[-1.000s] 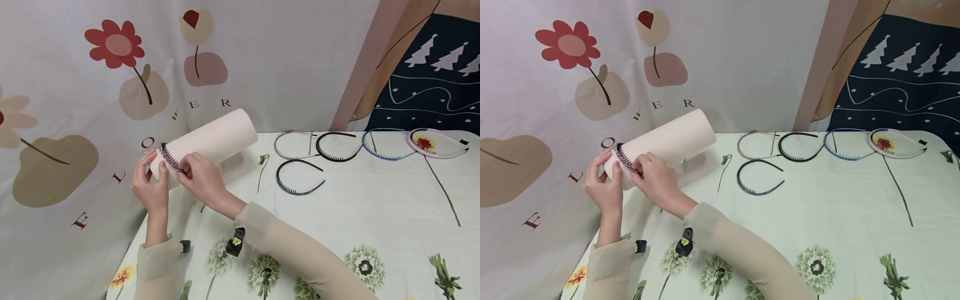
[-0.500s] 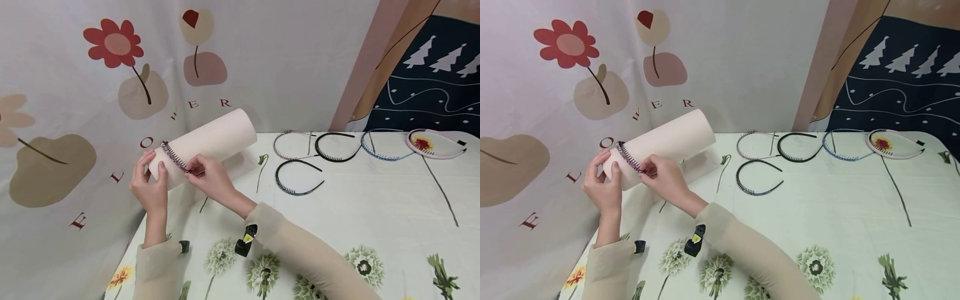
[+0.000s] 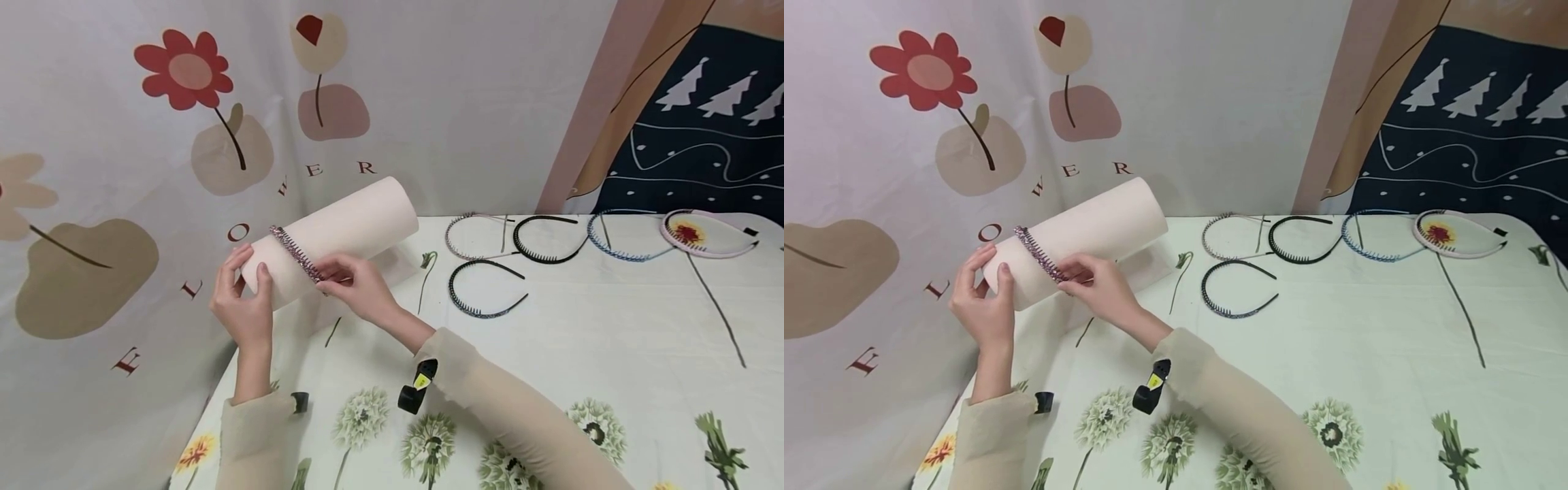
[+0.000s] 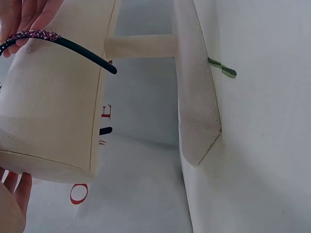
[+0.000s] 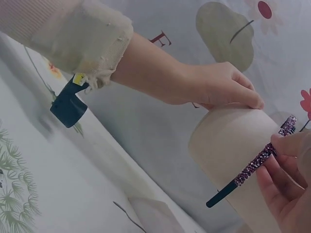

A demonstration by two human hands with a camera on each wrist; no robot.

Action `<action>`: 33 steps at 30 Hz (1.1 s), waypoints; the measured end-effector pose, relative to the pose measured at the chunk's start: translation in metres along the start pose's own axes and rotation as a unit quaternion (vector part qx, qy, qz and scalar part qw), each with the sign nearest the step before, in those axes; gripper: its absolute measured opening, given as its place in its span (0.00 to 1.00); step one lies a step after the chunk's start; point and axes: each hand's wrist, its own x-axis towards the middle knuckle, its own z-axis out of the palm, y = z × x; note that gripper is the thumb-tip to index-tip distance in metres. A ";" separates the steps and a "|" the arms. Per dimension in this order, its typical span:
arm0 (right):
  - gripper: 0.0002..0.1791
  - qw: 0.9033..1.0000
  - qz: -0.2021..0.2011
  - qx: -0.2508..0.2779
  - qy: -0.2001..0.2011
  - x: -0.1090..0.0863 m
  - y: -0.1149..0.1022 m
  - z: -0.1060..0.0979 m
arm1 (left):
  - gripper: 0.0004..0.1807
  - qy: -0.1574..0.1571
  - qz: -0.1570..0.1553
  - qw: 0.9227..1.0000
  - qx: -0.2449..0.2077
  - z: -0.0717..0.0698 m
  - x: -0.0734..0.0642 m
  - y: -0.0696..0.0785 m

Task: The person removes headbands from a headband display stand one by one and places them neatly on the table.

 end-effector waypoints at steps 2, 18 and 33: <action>0.14 1.000 0.004 0.009 -0.002 -0.001 0.001 -0.002 | 0.14 0.000 -0.001 1.000 0.002 0.000 0.000 0.000; 0.13 0.999 0.037 0.032 -0.010 -0.018 0.003 -0.026 | 0.14 -0.003 -0.003 1.000 0.009 -0.001 0.000 -0.001; 0.12 0.999 -0.010 0.032 0.024 -0.029 -0.003 -0.051 | 0.14 -0.004 -0.003 1.000 0.008 0.000 0.001 -0.006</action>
